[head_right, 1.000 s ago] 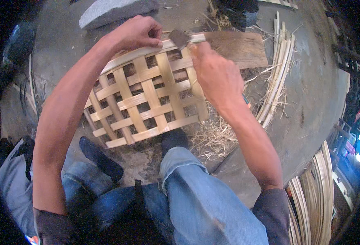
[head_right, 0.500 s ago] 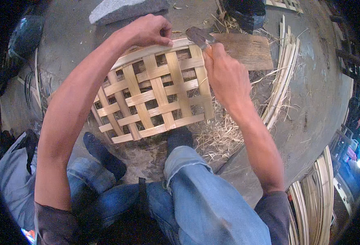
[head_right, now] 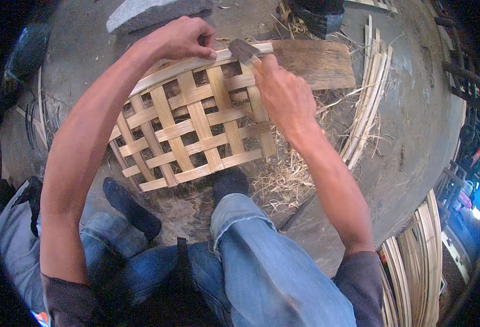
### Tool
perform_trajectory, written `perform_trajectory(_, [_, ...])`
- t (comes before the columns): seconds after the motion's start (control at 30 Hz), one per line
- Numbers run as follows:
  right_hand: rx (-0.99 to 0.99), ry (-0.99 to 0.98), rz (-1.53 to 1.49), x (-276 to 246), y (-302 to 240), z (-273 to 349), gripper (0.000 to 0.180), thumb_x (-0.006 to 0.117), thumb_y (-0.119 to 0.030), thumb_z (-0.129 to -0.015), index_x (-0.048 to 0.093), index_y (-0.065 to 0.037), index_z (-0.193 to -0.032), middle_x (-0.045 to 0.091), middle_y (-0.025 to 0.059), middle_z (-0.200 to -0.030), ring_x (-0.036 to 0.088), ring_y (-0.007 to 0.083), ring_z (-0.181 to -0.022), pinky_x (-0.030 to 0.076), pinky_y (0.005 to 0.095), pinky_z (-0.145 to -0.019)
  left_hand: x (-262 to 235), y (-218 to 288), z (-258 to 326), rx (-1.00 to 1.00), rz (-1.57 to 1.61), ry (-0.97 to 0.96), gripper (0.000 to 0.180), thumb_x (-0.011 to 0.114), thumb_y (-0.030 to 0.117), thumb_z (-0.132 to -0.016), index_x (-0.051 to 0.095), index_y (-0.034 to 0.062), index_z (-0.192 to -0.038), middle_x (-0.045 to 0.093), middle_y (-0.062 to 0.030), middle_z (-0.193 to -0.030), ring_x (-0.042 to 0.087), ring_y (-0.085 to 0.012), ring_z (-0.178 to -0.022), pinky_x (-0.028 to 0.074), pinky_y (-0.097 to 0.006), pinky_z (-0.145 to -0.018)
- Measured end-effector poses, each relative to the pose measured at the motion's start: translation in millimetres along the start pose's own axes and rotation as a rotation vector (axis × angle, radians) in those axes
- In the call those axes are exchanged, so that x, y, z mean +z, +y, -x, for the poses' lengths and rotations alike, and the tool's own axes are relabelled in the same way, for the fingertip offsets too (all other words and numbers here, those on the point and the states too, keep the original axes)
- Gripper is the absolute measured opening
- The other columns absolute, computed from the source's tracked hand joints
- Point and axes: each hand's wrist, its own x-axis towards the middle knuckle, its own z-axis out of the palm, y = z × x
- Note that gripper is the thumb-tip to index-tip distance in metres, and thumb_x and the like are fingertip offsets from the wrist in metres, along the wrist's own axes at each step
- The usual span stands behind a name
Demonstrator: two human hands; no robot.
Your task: The person assembles a wooden lattice panel by placing thin wooden strips across a woven grid and securing them with a hammer. The person works on the floor, adjusting and hammering the strips into place.
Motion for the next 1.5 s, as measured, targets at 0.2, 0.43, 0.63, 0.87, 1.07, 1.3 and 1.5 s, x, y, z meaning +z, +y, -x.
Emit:
perform_trajectory(0.2, [-0.051,0.071,-0.082,-9,-5,5,0.029,0.049,-0.031,-0.103,0.048,-0.002,-0.100,0.068,0.0249,-0.079,0.067,0.0452,-0.071,0.052,0.0541,-0.058,-2,-6,-2,0.034,0.020,-0.002,0.034,0.080,0.035,-0.080,0.069,0.0034,-0.085,0.068,-0.0114,-0.075,0.066,-0.0255,-0.072,0.051,-0.040,-0.067])
perform_trajectory(0.43, [-0.044,0.052,-0.032,-1,-1,1,0.027,0.049,-0.030,-0.103,0.048,-0.003,-0.102,0.068,0.0265,-0.078,0.067,0.0460,-0.072,0.052,0.0561,-0.060,-2,-2,0,0.035,-0.005,0.034,0.033,0.079,0.034,-0.080,0.069,0.0029,-0.087,0.068,-0.0128,-0.073,0.067,-0.0282,-0.072,0.051,-0.041,-0.069])
perform_trajectory(0.63, [-0.040,-0.022,0.097,-10,-7,-8,0.028,0.051,-0.029,-0.103,0.047,-0.002,-0.101,0.066,0.0231,-0.073,0.067,0.0430,-0.068,0.050,0.0528,-0.058,-18,-20,16,0.081,0.007,0.098,0.028,0.075,0.030,-0.084,0.070,0.0031,-0.091,0.070,-0.0114,-0.079,0.068,-0.0261,-0.076,0.051,-0.041,-0.069])
perform_trajectory(0.87, [-0.027,-0.032,-0.001,-9,1,-6,0.030,0.049,-0.032,-0.103,0.049,-0.002,-0.100,0.067,0.0275,-0.078,0.067,0.0481,-0.078,0.052,0.0572,-0.065,-10,-39,60,0.075,-0.030,0.100,0.027,0.069,0.028,-0.089,0.068,0.0015,-0.092,0.070,-0.0127,-0.083,0.068,-0.0238,-0.078,0.052,-0.039,-0.073])
perform_trajectory(1.07, [-0.047,-0.040,0.018,-5,3,-4,0.031,0.048,-0.034,-0.104,0.047,-0.003,-0.102,0.067,0.0255,-0.079,0.066,0.0480,-0.076,0.051,0.0569,-0.063,-4,-17,25,0.161,0.186,0.168,0.032,0.070,0.038,-0.088,0.072,0.0070,-0.096,0.073,-0.0105,-0.085,0.069,-0.0270,-0.079,0.053,-0.040,-0.072])
perform_trajectory(1.3, [-0.128,0.092,-0.119,-15,3,6,0.029,0.048,-0.032,-0.104,0.047,-0.004,-0.102,0.068,0.0242,-0.081,0.066,0.0457,-0.073,0.051,0.0545,-0.060,1,0,9,0.097,-0.031,0.065,0.030,0.080,0.030,-0.079,0.069,0.0052,-0.092,0.071,-0.0124,-0.085,0.069,-0.0293,-0.082,0.052,-0.043,-0.072])
perform_trajectory(1.5, [-0.056,-0.022,0.054,-7,2,0,0.026,0.049,-0.030,-0.103,0.048,-0.004,-0.104,0.069,0.0221,-0.083,0.068,0.0441,-0.073,0.052,0.0533,-0.058,-2,7,2,0.042,-0.125,-0.006,0.029,0.081,0.033,-0.079,0.071,0.0099,-0.094,0.073,-0.0094,-0.087,0.070,-0.0275,-0.084,0.053,-0.042,-0.072])
